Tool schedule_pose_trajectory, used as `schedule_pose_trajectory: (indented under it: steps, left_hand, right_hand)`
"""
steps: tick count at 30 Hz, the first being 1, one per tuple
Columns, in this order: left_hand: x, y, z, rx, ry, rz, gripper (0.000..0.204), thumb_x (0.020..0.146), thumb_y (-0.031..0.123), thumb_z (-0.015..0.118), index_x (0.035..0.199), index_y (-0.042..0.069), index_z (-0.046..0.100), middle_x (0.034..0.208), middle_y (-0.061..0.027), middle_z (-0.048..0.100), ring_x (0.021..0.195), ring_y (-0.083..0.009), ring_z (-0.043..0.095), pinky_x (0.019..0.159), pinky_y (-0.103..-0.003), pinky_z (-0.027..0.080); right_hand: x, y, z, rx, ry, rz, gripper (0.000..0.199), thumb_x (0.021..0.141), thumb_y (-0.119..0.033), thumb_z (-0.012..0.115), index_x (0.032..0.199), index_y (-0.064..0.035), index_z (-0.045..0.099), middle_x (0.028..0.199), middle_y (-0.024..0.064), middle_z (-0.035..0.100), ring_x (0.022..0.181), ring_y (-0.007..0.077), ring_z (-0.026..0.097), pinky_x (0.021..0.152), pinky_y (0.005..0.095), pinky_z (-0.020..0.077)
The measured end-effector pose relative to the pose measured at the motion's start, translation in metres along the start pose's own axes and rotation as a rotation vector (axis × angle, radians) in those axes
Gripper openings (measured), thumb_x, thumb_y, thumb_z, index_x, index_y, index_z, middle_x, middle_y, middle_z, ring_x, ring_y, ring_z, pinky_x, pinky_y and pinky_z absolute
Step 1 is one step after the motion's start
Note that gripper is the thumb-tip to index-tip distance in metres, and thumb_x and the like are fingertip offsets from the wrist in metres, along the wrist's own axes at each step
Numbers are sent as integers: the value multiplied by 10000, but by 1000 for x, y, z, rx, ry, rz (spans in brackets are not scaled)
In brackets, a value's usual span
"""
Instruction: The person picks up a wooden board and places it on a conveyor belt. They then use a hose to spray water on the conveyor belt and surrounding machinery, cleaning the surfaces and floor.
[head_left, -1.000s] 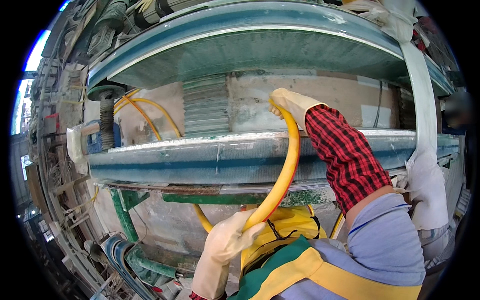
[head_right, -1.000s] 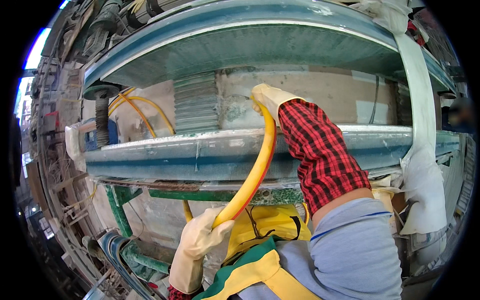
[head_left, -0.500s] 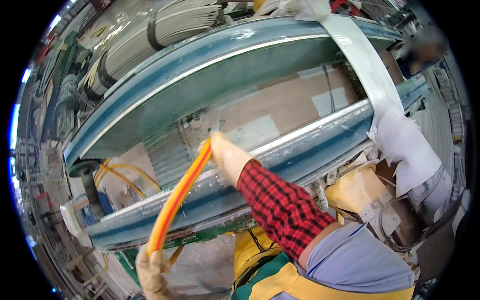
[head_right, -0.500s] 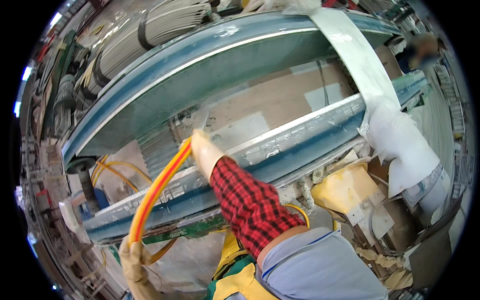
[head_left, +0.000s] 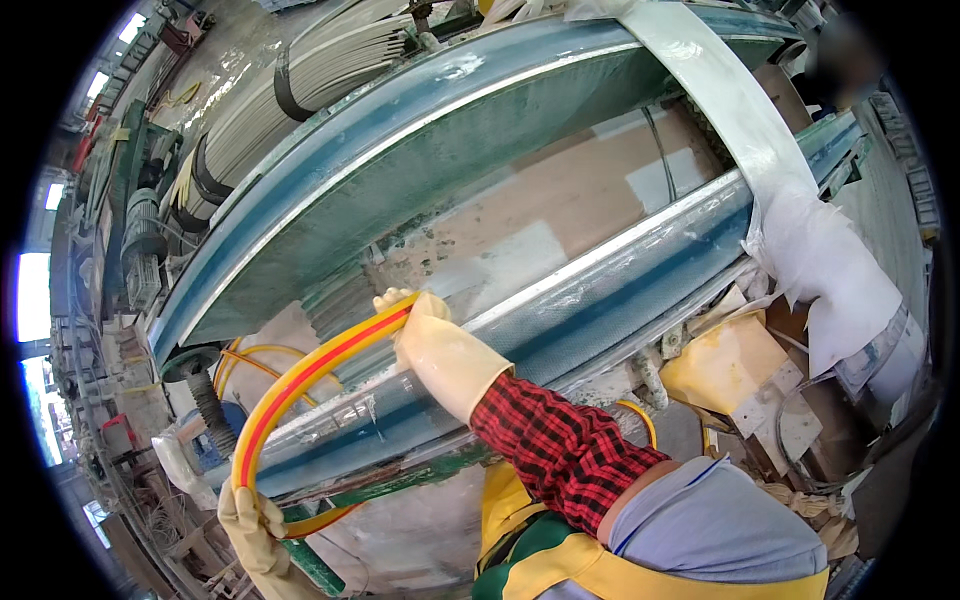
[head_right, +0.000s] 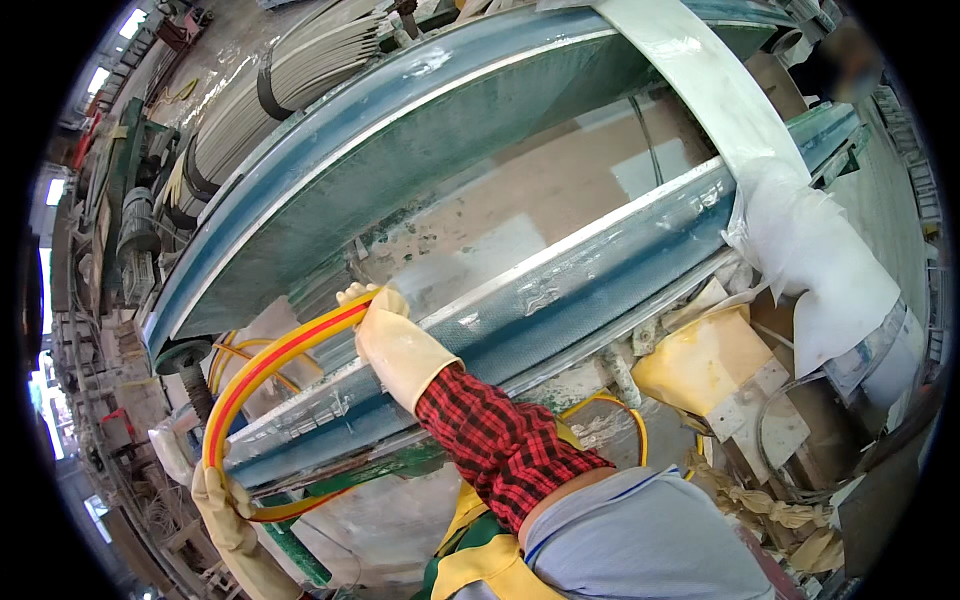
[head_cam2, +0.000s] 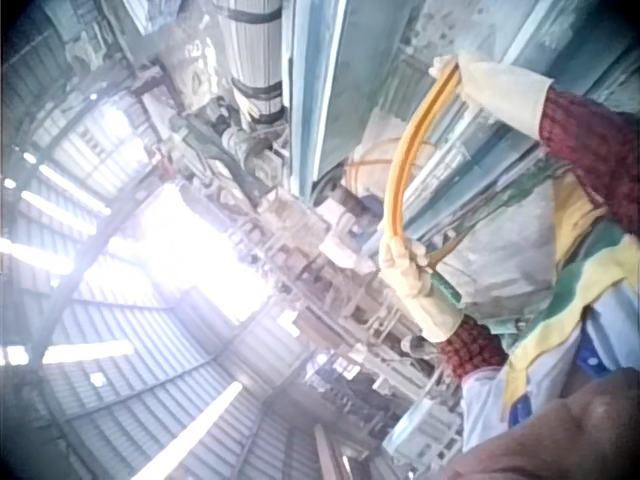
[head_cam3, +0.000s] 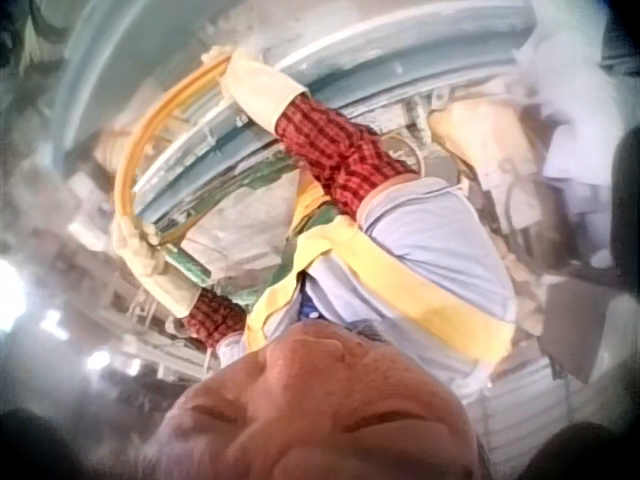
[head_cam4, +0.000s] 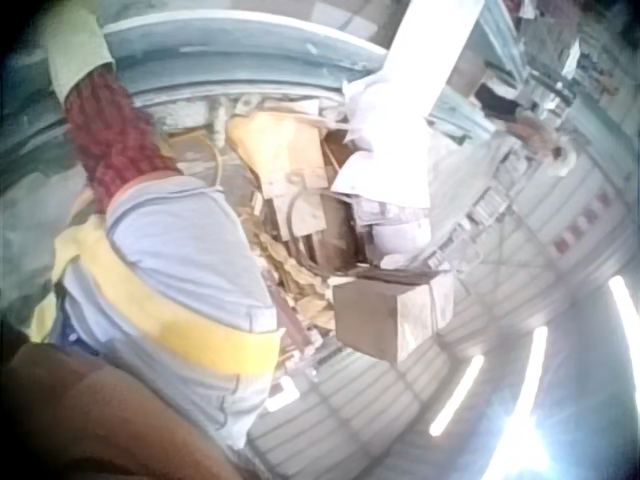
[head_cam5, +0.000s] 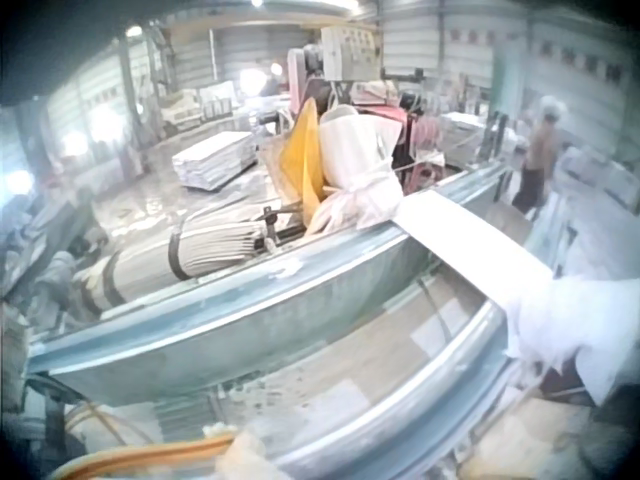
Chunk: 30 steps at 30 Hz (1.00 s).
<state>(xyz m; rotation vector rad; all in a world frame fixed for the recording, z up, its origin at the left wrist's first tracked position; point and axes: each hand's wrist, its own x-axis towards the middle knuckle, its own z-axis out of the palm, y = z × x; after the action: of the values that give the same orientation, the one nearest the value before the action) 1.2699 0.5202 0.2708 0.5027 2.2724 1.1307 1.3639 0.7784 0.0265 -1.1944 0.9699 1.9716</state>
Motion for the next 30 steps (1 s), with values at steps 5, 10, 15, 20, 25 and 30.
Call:
schedule_pose_trajectory:
  steps: [5,10,15,20,25,30]
  left_hand:
    - [-2,-6,20,-17,-64,-24,334,969,249,508,1120,-42,576,567,-2,452,383,-77,398,362,-210,278]
    - [-8,-16,31,-35,-72,-78,336,949,255,531,1113,-36,569,575,-34,497,389,-91,408,369,-222,290]
    - [-17,-21,46,-42,-122,-52,344,954,279,550,1112,-26,573,576,-19,489,407,-87,416,383,-216,298]
    - [-21,-20,63,-67,-177,-89,351,950,281,565,1115,-28,565,590,-18,496,417,-86,417,397,-215,303]
    - [-20,-19,73,-88,-181,-132,389,934,306,597,1115,-36,557,610,-22,503,432,-91,425,410,-217,302]
    - [-29,-15,63,-92,-172,-15,445,949,355,577,1137,-48,569,592,6,461,415,-73,392,397,-207,285]
  right_hand:
    - [-28,-26,12,49,38,-147,231,951,-171,383,813,-38,511,721,135,615,585,232,611,664,359,603]
    - [-22,-41,14,20,9,-209,317,984,-171,382,731,-42,524,673,98,592,571,203,602,640,338,602]
    - [-12,-59,15,40,-29,-233,274,956,-152,402,742,-38,531,680,98,597,552,198,591,622,315,597]
    - [-16,-78,22,43,20,-273,247,936,-132,402,749,-33,530,668,95,590,544,198,584,606,305,592]
    - [-19,-87,26,16,23,-308,241,931,-125,400,741,-32,516,657,94,582,542,194,580,574,300,580]
    - [-14,-73,19,34,-47,-209,305,976,-213,396,756,-36,512,676,107,585,571,213,591,635,337,590]
